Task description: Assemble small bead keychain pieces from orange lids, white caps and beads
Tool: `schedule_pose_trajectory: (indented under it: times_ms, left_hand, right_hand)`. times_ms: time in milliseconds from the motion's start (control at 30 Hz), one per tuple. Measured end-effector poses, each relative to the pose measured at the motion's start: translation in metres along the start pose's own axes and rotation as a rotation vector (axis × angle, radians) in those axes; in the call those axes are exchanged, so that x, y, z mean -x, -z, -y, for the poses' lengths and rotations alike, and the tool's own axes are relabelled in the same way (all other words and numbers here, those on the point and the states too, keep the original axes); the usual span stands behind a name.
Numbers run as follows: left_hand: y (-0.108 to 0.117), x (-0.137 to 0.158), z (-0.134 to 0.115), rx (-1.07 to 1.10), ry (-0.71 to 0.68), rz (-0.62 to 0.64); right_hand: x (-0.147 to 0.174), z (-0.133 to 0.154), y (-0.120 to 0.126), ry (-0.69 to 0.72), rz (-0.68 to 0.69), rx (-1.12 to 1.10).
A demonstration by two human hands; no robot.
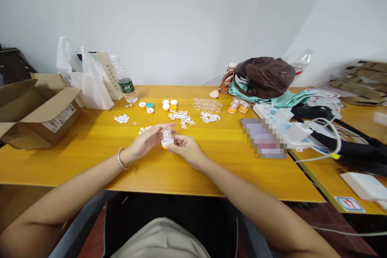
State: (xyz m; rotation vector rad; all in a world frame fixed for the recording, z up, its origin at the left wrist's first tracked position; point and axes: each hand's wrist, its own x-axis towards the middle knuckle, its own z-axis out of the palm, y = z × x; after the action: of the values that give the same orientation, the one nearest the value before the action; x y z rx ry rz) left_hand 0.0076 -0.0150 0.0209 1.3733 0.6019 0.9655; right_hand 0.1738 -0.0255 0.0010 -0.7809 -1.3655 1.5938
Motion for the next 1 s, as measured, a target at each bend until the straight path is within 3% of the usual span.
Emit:
schedule_pose_trajectory:
  times_ms: [167,333,700,833,1000]
  left_hand:
    - [-0.0007,0.0001,-0.0007,-0.072,-0.068,-0.045]
    - [-0.0025,0.0012,-0.0017,-0.081,-0.025,0.005]
    - [-0.0027,0.0012,0.0013,-0.085,-0.03,-0.122]
    - [-0.0011,0.0001,0.0008,-0.079,-0.006,-0.042]
    - [-0.001,-0.001,0.0023,-0.215,-0.048,-0.072]
  right_hand:
    - [-0.0003,-0.0009,0.0008,-0.001,0.018,0.004]
    - [-0.0007,-0.0001,0.0006,0.015,0.007,0.005]
    - [-0.0011,0.0003,-0.0014,-0.02,-0.022,0.017]
    - [-0.0021,-0.0013,-0.0005,-0.015,-0.039,0.033]
    - [-0.0013,-0.0009,-0.0012,0.017,-0.011,0.056]
